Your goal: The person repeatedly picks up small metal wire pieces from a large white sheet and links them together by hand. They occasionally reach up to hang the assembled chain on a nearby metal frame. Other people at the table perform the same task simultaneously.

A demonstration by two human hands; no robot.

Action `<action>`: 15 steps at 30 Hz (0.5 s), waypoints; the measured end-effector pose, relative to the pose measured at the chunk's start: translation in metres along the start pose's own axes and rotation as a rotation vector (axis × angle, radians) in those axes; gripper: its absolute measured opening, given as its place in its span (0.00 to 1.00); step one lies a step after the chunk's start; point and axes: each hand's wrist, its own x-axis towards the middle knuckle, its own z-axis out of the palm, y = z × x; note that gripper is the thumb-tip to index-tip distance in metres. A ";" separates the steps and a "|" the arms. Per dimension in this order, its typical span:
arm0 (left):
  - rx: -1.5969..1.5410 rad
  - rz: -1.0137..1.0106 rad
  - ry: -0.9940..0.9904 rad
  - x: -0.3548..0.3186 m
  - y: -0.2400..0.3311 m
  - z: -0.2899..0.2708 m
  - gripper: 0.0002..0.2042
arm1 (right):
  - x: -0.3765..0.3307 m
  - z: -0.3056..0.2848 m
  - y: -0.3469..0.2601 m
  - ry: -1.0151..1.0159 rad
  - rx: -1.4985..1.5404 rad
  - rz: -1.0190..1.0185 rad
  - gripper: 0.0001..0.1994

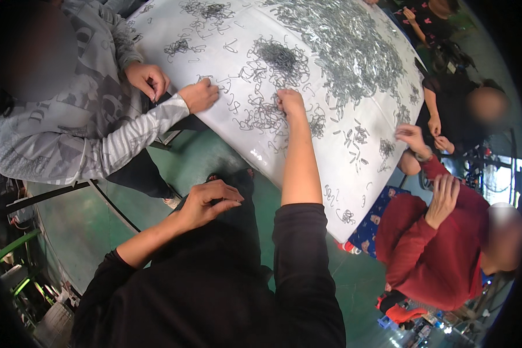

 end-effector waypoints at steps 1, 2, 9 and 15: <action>0.005 0.014 0.005 -0.001 -0.001 0.001 0.06 | -0.013 -0.007 0.005 0.012 0.300 0.076 0.08; 0.023 0.032 0.010 -0.002 -0.003 0.003 0.06 | -0.028 -0.011 0.009 0.026 0.387 0.063 0.06; -0.025 -0.104 0.018 -0.010 -0.007 0.012 0.08 | -0.170 -0.014 0.003 0.160 0.419 -0.049 0.07; -0.002 -0.113 0.024 -0.007 -0.006 0.014 0.11 | -0.322 0.028 -0.026 0.182 0.479 -0.202 0.13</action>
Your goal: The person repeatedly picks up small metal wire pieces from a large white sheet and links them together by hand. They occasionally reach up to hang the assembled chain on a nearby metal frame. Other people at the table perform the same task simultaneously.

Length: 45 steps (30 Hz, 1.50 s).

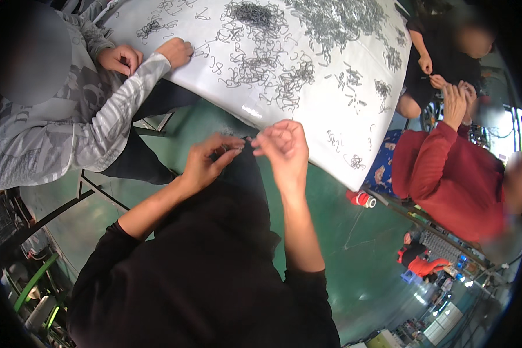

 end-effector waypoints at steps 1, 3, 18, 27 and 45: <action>-0.024 -0.022 0.006 0.000 0.001 0.001 0.12 | -0.015 0.005 -0.002 -0.015 0.020 -0.033 0.14; -0.042 -0.019 0.017 0.001 0.002 0.003 0.15 | -0.032 0.015 -0.003 0.034 0.029 -0.011 0.14; 0.016 0.189 -0.024 0.017 -0.012 0.017 0.16 | -0.038 0.016 0.034 0.279 -0.255 -0.424 0.13; 0.410 0.373 0.158 0.213 -0.083 0.041 0.08 | -0.017 -0.020 0.034 0.130 -0.602 -0.586 0.14; 0.956 0.339 -0.743 0.433 -0.119 0.120 0.07 | 0.019 -0.050 0.029 -0.036 -0.592 -0.564 0.15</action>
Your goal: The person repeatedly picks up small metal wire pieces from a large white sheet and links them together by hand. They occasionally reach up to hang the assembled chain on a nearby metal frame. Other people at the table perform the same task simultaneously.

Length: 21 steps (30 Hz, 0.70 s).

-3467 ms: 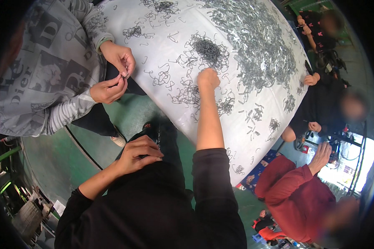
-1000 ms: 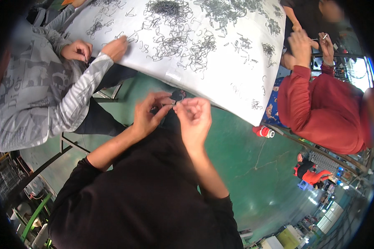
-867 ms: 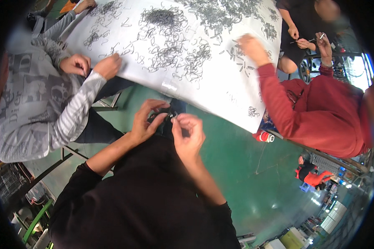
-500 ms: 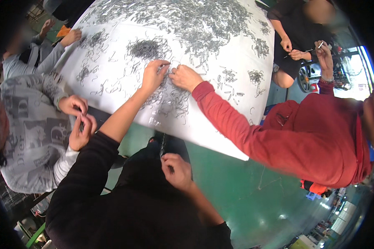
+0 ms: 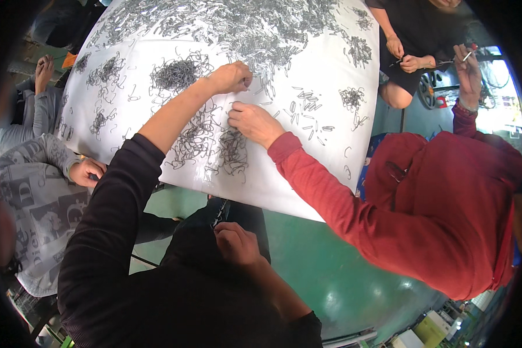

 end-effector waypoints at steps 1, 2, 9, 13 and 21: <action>-0.009 0.008 0.031 -0.002 0.002 0.000 0.07 | -0.001 0.001 -0.001 -0.011 0.009 0.013 0.15; -0.018 0.011 0.063 -0.006 0.005 -0.002 0.08 | -0.002 0.004 -0.002 -0.007 -0.023 0.017 0.14; -0.791 -0.347 0.710 -0.104 0.065 -0.020 0.10 | -0.008 0.023 -0.016 0.159 -0.004 0.059 0.14; -1.027 -0.382 0.509 -0.218 0.144 -0.003 0.09 | -0.010 0.032 -0.024 0.256 -0.009 0.062 0.13; -1.369 -0.409 0.534 -0.331 0.210 -0.001 0.06 | -0.012 0.060 -0.030 0.313 0.048 0.051 0.11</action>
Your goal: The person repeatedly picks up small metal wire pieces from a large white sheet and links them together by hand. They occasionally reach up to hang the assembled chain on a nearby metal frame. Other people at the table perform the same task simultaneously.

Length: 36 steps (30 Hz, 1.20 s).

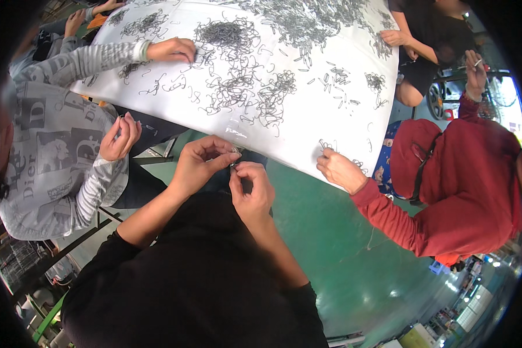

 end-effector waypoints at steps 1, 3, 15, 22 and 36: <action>0.035 -0.005 0.005 -0.004 0.003 -0.003 0.05 | 0.000 0.004 -0.002 0.022 0.011 0.001 0.12; 0.109 -0.046 0.023 -0.010 0.007 -0.008 0.05 | -0.001 0.008 -0.005 0.026 0.009 -0.018 0.12; 0.075 0.053 0.114 -0.011 0.001 -0.017 0.05 | 0.006 0.016 -0.013 -0.043 -0.064 -0.037 0.12; 0.296 0.208 0.105 -0.012 0.008 -0.027 0.05 | 0.018 0.018 -0.007 -0.180 -0.091 -0.043 0.09; 0.451 0.359 0.336 -0.009 -0.002 -0.027 0.07 | 0.231 0.062 0.173 -0.170 -0.825 0.461 0.09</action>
